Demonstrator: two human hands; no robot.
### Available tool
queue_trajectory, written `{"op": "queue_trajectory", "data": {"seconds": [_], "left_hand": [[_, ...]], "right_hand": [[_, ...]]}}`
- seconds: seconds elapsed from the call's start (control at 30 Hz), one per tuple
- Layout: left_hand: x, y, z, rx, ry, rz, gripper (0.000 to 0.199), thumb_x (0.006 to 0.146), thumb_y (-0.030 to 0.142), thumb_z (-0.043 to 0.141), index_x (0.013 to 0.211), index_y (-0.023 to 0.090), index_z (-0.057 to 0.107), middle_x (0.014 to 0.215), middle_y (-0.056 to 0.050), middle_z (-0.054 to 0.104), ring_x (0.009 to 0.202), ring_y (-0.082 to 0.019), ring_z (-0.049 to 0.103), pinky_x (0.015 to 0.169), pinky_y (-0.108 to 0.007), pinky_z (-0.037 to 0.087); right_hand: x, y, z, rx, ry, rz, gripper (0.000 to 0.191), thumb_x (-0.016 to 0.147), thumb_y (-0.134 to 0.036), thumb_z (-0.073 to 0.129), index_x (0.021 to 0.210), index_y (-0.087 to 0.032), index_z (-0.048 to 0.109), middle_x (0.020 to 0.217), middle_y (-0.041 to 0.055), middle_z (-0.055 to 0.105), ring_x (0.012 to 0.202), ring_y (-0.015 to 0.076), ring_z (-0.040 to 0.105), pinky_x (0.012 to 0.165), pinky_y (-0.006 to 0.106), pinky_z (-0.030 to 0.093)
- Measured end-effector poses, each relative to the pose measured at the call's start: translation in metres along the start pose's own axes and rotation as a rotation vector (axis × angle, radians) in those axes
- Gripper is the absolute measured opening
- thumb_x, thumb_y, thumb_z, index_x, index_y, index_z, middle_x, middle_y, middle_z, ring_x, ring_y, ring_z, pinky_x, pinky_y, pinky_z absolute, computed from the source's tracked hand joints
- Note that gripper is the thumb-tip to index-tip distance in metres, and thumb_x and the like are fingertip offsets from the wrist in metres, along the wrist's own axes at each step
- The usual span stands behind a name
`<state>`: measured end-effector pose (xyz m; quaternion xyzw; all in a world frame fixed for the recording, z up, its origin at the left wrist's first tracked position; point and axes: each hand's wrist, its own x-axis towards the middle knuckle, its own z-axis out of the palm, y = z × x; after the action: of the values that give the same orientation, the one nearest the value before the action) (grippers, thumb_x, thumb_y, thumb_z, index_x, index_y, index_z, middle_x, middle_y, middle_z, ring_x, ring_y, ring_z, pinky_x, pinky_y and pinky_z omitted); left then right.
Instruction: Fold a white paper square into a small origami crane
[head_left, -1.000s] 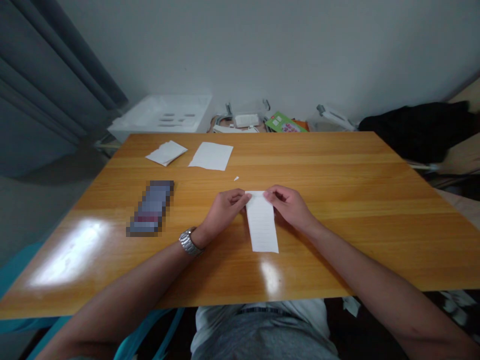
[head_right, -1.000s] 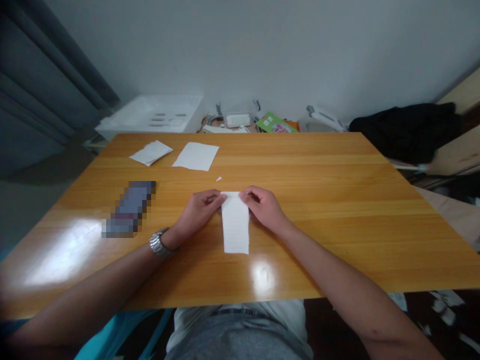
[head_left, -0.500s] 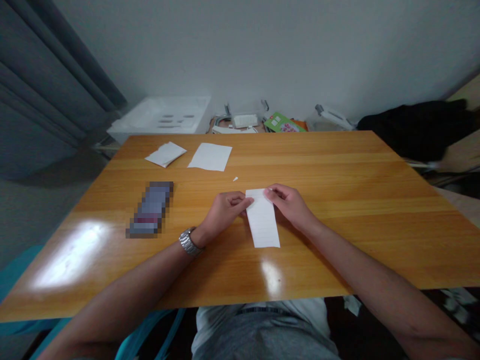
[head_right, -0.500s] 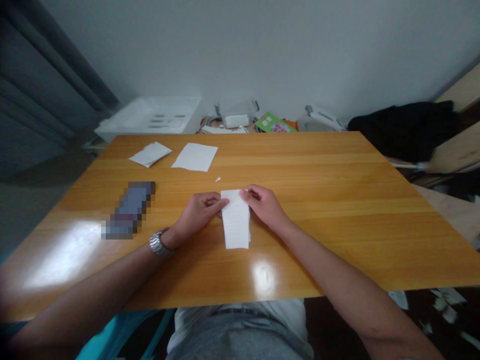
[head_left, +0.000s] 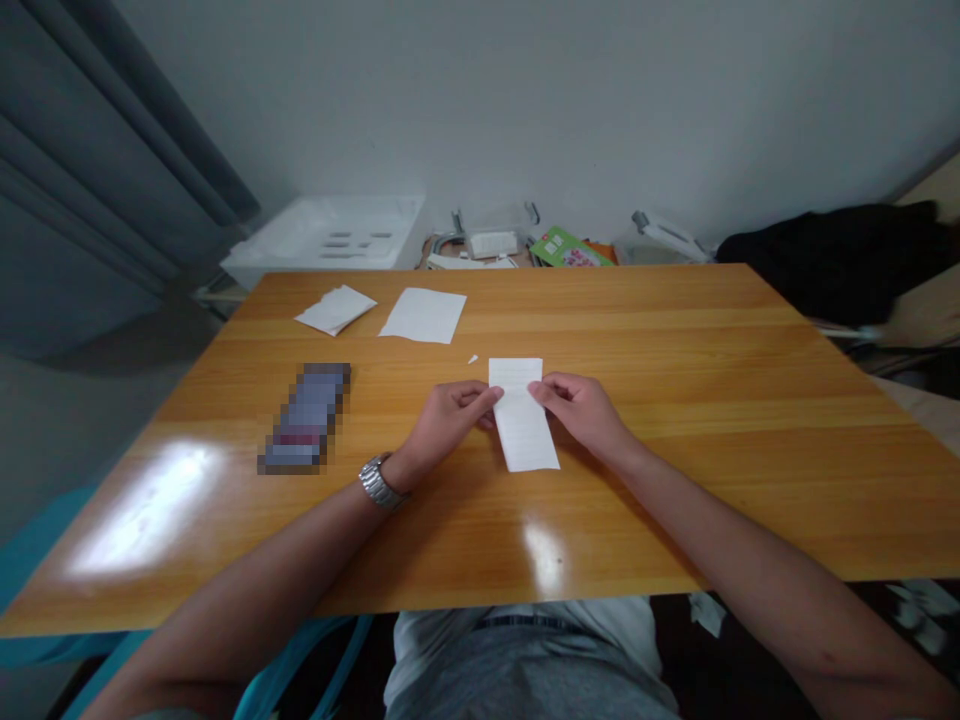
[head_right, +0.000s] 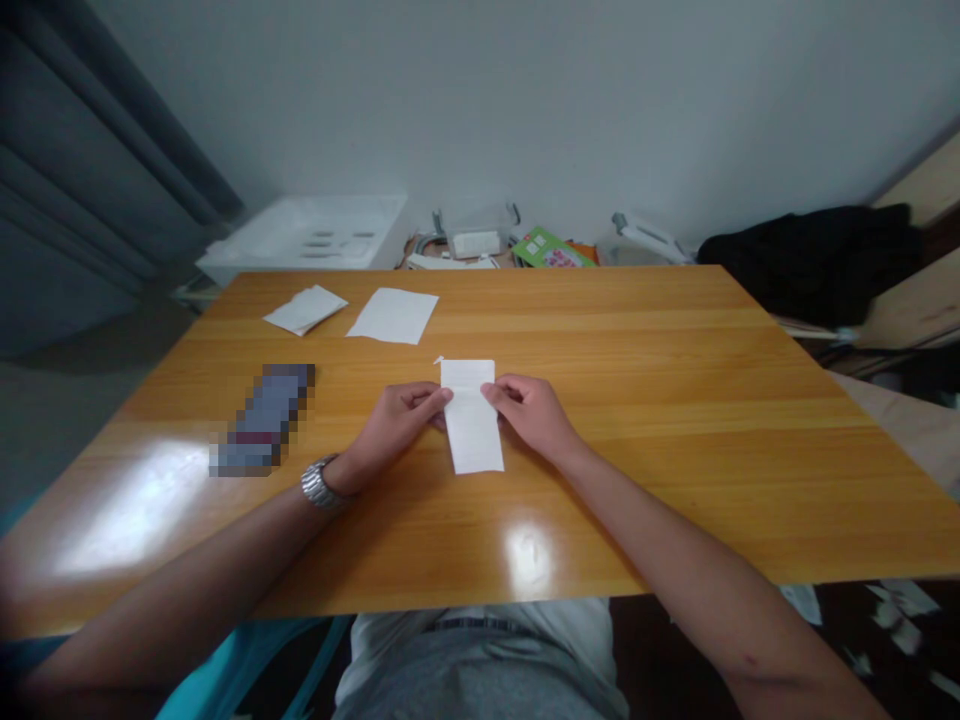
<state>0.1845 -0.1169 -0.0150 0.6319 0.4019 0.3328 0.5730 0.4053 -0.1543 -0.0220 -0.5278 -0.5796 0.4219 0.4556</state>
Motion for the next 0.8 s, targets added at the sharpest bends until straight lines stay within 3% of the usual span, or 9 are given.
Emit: {"op": "queue_trajectory", "data": {"seconds": [0.17, 0.47, 0.67, 0.8], "left_hand": [[-0.003, 0.000, 0.001, -0.019, -0.090, -0.012, 0.038, 0.093, 0.051, 0.069, 0.091, 0.014, 0.076, 0.086, -0.008, 0.076, 0.075, -0.015, 0.071, 0.072, -0.026, 0.060], [-0.001, -0.005, 0.001, -0.001, -0.034, -0.024, 0.036, 0.090, 0.048, 0.073, 0.087, 0.012, 0.076, 0.088, -0.009, 0.079, 0.073, -0.015, 0.070, 0.065, -0.022, 0.054], [0.000, -0.004, 0.000, -0.020, 0.025, -0.026, 0.036, 0.087, 0.049, 0.076, 0.087, 0.013, 0.077, 0.090, -0.009, 0.079, 0.074, -0.015, 0.070, 0.064, -0.023, 0.053], [0.000, -0.003, -0.001, -0.010, 0.057, -0.009, 0.037, 0.086, 0.050, 0.076, 0.084, 0.013, 0.074, 0.086, -0.008, 0.078, 0.071, -0.015, 0.068, 0.062, -0.022, 0.051]], "right_hand": [[0.003, 0.004, -0.002, -0.017, 0.068, -0.014, 0.042, 0.092, -0.059, 0.065, 0.078, -0.019, 0.068, 0.071, 0.0018, 0.066, 0.066, 0.0173, 0.057, 0.061, 0.028, 0.044], [0.002, 0.004, 0.000, 0.044, 0.059, 0.004, 0.039, 0.091, -0.056, 0.067, 0.078, -0.019, 0.068, 0.070, 0.0014, 0.066, 0.063, 0.0167, 0.060, 0.059, 0.028, 0.046], [0.000, -0.004, 0.000, 0.139, -0.042, 0.055, 0.041, 0.087, -0.059, 0.070, 0.080, -0.020, 0.068, 0.075, 0.0015, 0.069, 0.065, 0.0164, 0.061, 0.060, 0.028, 0.048], [0.000, -0.001, 0.000, 0.079, -0.091, 0.052, 0.039, 0.085, -0.057, 0.074, 0.077, -0.019, 0.069, 0.071, 0.0015, 0.069, 0.063, 0.0164, 0.061, 0.060, 0.028, 0.047]]}}
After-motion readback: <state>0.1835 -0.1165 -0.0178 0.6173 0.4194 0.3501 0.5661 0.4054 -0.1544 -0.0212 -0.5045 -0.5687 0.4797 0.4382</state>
